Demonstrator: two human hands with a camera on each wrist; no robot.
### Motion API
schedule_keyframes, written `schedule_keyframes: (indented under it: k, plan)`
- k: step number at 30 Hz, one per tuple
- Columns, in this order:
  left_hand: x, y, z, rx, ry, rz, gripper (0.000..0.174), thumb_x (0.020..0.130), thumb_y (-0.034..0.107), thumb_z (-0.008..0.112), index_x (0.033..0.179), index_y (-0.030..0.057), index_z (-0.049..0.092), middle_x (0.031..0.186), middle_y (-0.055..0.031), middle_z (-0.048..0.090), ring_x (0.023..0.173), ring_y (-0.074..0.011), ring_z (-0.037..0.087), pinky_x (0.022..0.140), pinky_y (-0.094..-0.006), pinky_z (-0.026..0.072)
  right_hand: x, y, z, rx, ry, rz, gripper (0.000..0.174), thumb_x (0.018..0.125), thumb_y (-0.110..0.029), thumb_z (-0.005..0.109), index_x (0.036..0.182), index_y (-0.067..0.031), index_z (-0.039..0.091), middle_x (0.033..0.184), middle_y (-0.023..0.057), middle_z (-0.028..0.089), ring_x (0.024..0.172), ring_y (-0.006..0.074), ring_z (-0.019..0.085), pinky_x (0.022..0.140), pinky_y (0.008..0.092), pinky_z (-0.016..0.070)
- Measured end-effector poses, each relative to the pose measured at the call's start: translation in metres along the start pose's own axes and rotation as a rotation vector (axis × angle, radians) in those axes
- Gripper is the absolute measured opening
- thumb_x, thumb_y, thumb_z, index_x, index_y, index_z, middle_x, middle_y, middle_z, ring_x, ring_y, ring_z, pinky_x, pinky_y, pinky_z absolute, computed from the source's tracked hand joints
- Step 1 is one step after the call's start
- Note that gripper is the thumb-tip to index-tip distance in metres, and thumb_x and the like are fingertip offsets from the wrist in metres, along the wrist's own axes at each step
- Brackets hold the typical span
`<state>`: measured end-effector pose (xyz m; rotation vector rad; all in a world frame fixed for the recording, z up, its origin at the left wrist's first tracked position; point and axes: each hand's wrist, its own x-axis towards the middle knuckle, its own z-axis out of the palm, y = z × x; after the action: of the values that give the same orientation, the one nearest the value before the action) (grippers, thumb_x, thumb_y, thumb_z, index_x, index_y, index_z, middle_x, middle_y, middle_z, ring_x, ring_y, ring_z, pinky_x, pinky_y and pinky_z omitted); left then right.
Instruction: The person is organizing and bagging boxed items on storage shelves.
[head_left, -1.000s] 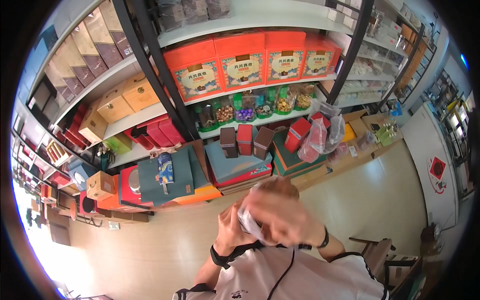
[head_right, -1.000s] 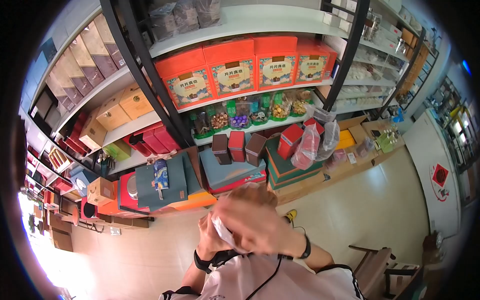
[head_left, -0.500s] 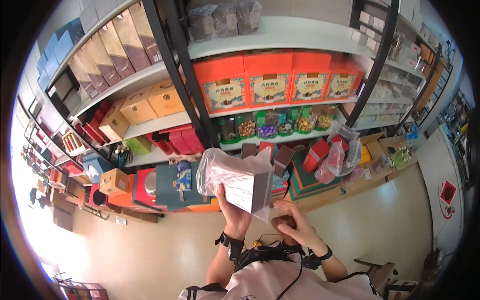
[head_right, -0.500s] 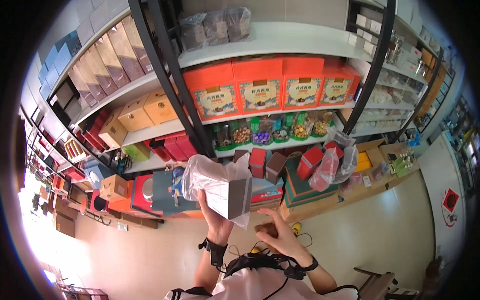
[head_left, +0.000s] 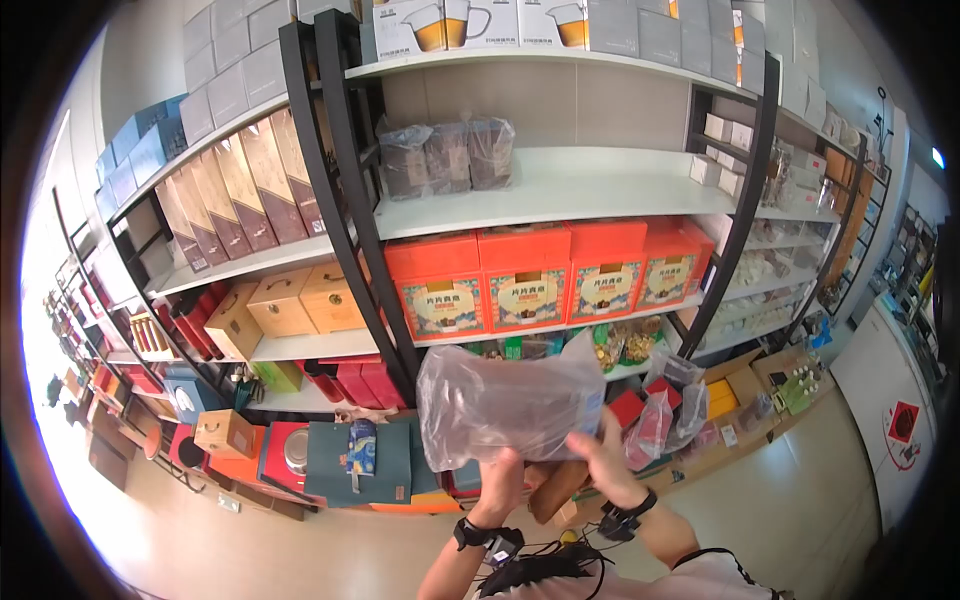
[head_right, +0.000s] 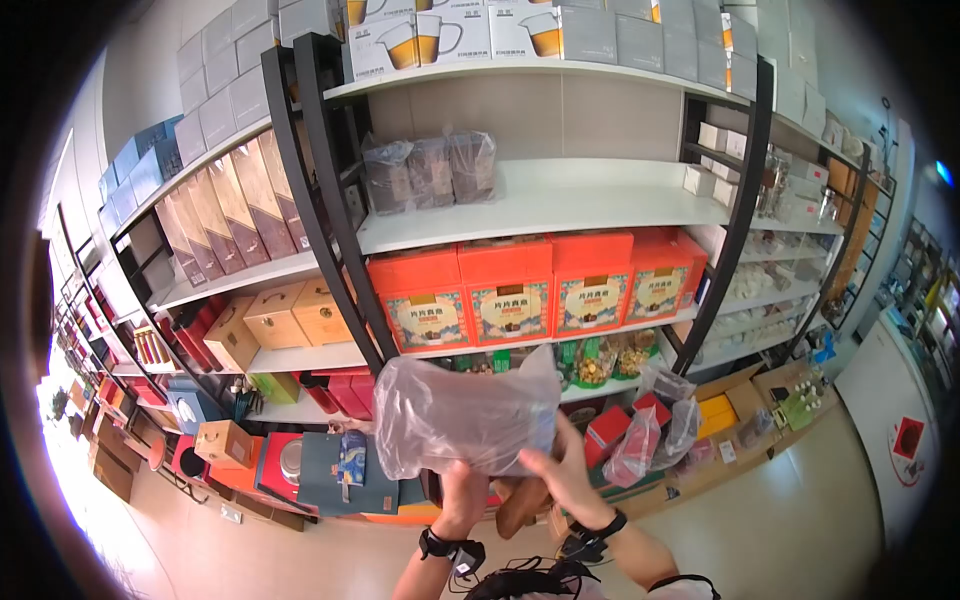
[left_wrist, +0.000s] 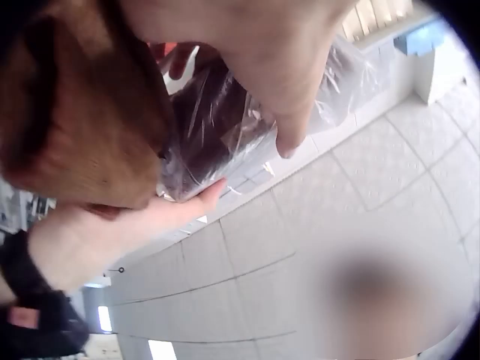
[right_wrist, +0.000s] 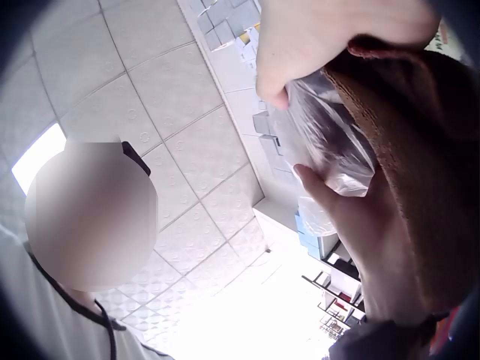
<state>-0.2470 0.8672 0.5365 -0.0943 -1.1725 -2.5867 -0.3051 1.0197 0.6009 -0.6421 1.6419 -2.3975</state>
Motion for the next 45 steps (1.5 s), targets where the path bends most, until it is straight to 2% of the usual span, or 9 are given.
schedule_keyframes:
  k: [5, 11, 15, 17, 21, 35, 36, 39, 45]
  plan:
    - [0.047, 0.006, 0.047, 0.275, -0.367, 0.233, 0.087, 0.082, 0.02, 0.081, 0.147, 0.0008, 0.026, 0.151, -0.02, 0.037, 0.141, -0.0319, 0.039, 0.114, -0.0462, 0.0336, 0.1, -0.098, -0.044, -0.206, 0.089, -0.272, 0.059, 0.086, -0.029, 0.068, 0.132, 0.004, 0.054, 0.126, 0.009, 0.062, 0.116, 0.0182, 0.057, 0.102, 0.0334, 0.0432]
    - [0.03, -0.016, 0.025, 0.419, -0.158, 0.208, 0.056, 0.091, 0.019, 0.069, 0.137, 0.0025, 0.039, 0.14, -0.019, 0.047, 0.128, -0.0301, 0.051, 0.102, -0.0441, 0.0446, 0.297, -0.235, -0.073, -0.732, 0.03, -0.825, 0.069, 0.082, -0.046, 0.075, 0.121, 0.0092, 0.061, 0.114, 0.0177, 0.068, 0.104, 0.0221, 0.063, 0.092, 0.0346, 0.0481]
    - [0.04, -0.016, 0.019, 0.317, -0.078, 0.198, 0.044, 0.092, 0.018, 0.066, 0.128, 0.0024, 0.044, 0.131, -0.0186, 0.051, 0.121, -0.0285, 0.056, 0.098, -0.0424, 0.0471, 0.435, -0.248, -0.072, -1.041, 0.052, -0.749, 0.085, 0.077, -0.054, 0.076, 0.126, 0.0123, 0.056, 0.116, 0.0236, 0.067, 0.102, 0.0303, 0.066, 0.09, 0.0384, 0.0502]
    - [0.047, -0.016, 0.01, 0.303, -0.092, 0.217, 0.041, 0.091, 0.015, 0.066, 0.125, 0.0025, 0.045, 0.129, -0.0199, 0.052, 0.118, -0.0285, 0.056, 0.095, -0.042, 0.0484, 0.474, -0.243, -0.063, -1.253, -0.087, -0.393, 0.092, 0.078, -0.055, 0.076, 0.135, 0.0117, 0.05, 0.126, 0.0263, 0.062, 0.116, 0.032, 0.06, 0.098, 0.0393, 0.0469]
    - [0.036, 0.007, 0.008, 0.245, -0.074, 0.249, 0.032, 0.095, 0.007, 0.062, 0.124, 0.0017, 0.049, 0.119, -0.0127, 0.057, 0.108, -0.0205, 0.058, 0.093, -0.0366, 0.0486, 0.556, -0.199, -0.086, -1.328, -0.114, -0.409, 0.099, 0.074, -0.055, 0.078, 0.143, 0.0074, 0.044, 0.135, 0.0271, 0.055, 0.117, 0.0325, 0.06, 0.09, 0.0414, 0.0514]
    - [0.051, 0.011, -0.058, 0.311, -0.06, 0.053, 0.025, 0.097, 0.025, 0.065, 0.104, 0.0017, 0.059, 0.101, -0.0081, 0.064, 0.1, -0.0187, 0.062, 0.091, -0.0326, 0.0467, 0.603, -0.176, -0.056, -1.322, -0.295, -0.178, 0.104, 0.07, -0.055, 0.081, 0.147, 0.0016, 0.042, 0.151, 0.0219, 0.044, 0.14, 0.034, 0.041, 0.114, 0.0395, 0.0352]
    - [0.047, 0.007, -0.063, 0.32, -0.07, -0.005, 0.023, 0.096, 0.024, 0.065, 0.104, 0.0023, 0.059, 0.1, -0.0074, 0.064, 0.099, -0.0178, 0.061, 0.09, -0.0322, 0.0469, 0.614, -0.173, -0.06, -1.337, -0.314, -0.213, 0.104, 0.069, -0.053, 0.083, 0.15, -0.0023, 0.041, 0.138, 0.0197, 0.056, 0.118, 0.0307, 0.059, 0.096, 0.0379, 0.0484]
    - [0.046, 0.009, -0.069, 0.347, -0.098, -0.1, 0.021, 0.096, 0.021, 0.065, 0.104, 0.0031, 0.059, 0.099, -0.0064, 0.064, 0.097, -0.0163, 0.061, 0.089, -0.0318, 0.0472, 0.586, -0.196, -0.029, -1.489, -0.368, 0.006, 0.102, 0.069, -0.049, 0.084, 0.151, -0.0063, 0.04, 0.113, 0.0133, 0.065, 0.081, 0.0225, 0.064, 0.068, 0.0348, 0.0506]
    - [0.054, 0.023, -0.072, 0.35, -0.161, -0.128, 0.019, 0.095, 0.019, 0.065, 0.105, 0.0038, 0.059, 0.099, -0.0057, 0.063, 0.096, -0.0151, 0.06, 0.087, -0.0315, 0.0475, 0.597, -0.175, -0.034, -1.362, -0.31, -0.07, 0.096, 0.07, -0.038, 0.085, 0.148, -0.0041, 0.041, 0.083, 0.0091, 0.062, 0.054, 0.0138, 0.053, 0.044, 0.0311, 0.0386]
